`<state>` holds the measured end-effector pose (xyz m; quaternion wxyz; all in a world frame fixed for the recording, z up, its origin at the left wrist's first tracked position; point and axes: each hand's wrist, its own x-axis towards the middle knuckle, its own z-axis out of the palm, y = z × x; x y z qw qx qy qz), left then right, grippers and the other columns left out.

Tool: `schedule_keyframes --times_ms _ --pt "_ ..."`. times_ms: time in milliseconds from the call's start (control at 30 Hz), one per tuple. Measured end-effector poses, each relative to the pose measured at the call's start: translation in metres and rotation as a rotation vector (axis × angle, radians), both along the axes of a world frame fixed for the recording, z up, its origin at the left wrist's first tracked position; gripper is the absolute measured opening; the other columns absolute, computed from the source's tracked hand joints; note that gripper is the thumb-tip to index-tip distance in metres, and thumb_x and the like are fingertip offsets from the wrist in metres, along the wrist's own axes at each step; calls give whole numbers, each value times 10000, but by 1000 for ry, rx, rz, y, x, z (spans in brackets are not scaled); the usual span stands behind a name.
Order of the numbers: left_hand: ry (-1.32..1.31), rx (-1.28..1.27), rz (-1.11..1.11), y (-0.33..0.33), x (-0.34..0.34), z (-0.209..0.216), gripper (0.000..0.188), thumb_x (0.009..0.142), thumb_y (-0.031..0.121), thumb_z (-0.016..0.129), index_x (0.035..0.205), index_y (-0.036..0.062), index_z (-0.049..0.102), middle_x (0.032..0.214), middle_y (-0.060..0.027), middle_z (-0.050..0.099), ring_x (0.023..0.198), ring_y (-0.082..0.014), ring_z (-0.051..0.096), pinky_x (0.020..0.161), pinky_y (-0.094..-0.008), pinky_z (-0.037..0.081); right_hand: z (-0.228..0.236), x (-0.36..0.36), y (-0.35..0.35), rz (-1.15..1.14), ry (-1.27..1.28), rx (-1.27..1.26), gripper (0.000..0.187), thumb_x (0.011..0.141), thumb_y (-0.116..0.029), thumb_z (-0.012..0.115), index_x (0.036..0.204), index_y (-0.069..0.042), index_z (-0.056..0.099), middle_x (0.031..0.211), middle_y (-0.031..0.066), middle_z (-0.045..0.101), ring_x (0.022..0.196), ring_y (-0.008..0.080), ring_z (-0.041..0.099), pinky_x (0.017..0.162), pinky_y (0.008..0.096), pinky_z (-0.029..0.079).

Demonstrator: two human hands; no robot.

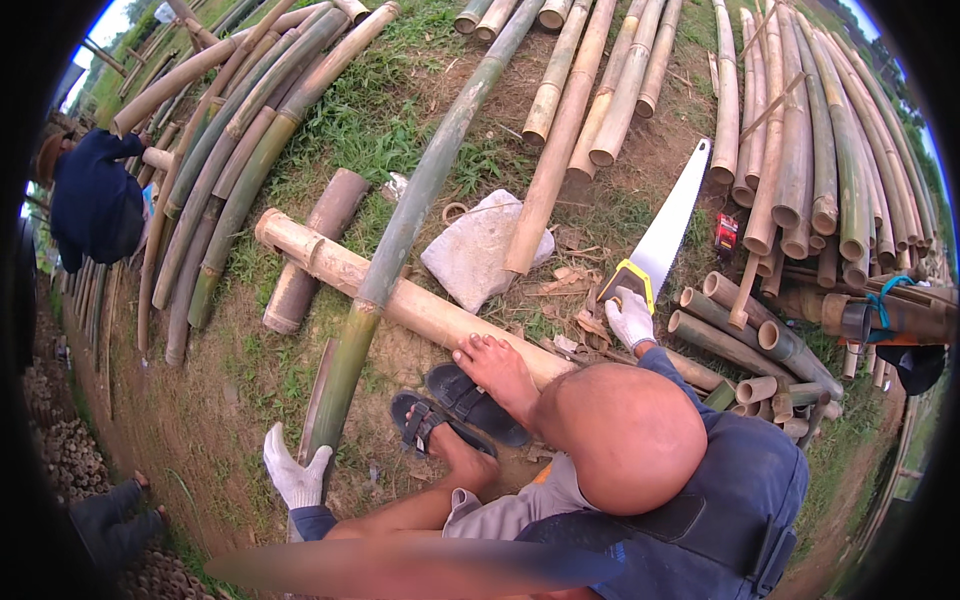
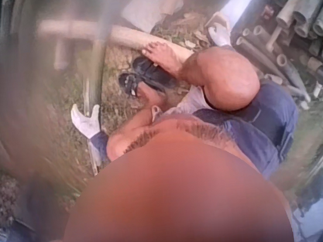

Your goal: The person sits on the ground and uses a hand saw to cut long bamboo poles into shorter sections. They repeatedly position each pole on a makeshift wooden stand, saw through it, and then move the cut pieces aside.

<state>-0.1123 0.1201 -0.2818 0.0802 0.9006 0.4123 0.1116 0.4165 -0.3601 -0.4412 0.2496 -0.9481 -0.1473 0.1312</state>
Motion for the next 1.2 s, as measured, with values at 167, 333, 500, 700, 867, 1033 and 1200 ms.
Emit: schedule_keyframes --times_ms 167,333,500,700,867,1033,1200 --pt "-64 -392 -263 29 183 -18 1110 788 494 999 1642 -15 506 1569 -264 633 1430 -424 631 1216 -487 498 -8 -15 21 -15 21 -17 513 1045 -373 645 1417 -25 706 1396 259 728 1337 459 650 1190 516 493" --pt "171 -543 -183 36 234 -16 921 803 532 933 1527 79 589 1368 -224 757 1240 -423 745 1054 -497 595 -11 -25 32 76 -23 -22 383 1067 -308 653 1343 -48 710 1349 220 716 1282 418 662 1117 515 522" --pt "27 -168 -96 10 184 -34 790 804 337 954 1481 118 612 1243 -180 757 1124 -394 757 950 -493 615 -36 -15 8 46 -45 52 312 1029 -265 692 1231 -32 733 1218 231 711 1158 435 672 1034 507 539" --pt "157 158 61 -18 46 -65 806 796 251 951 1502 84 598 1216 -179 727 1107 -414 725 957 -524 590 6 -46 47 96 -146 231 233 982 -214 739 1096 -12 760 1061 243 705 1010 455 684 935 497 559" --pt "210 170 230 -28 -79 -51 712 772 145 941 1412 93 634 1250 -181 732 1151 -432 709 1008 -538 575 42 -159 198 640 -197 -224 304 1090 -186 610 1384 -125 661 1456 128 662 1330 362 644 1060 486 555" --pt "252 85 312 -49 -128 -43 731 728 307 1011 1354 105 694 1251 -161 752 1151 -391 723 1011 -504 586 37 -181 217 797 -447 -256 308 1182 -222 465 1411 -116 641 1455 146 677 1345 347 635 1101 493 514" --pt "276 0 385 -77 -117 -69 584 739 264 959 1255 180 699 1127 -95 749 1066 -344 742 963 -483 593 21 -181 221 799 -466 -267 396 1195 -333 411 1360 -87 674 1367 179 703 1284 400 664 1080 538 516"
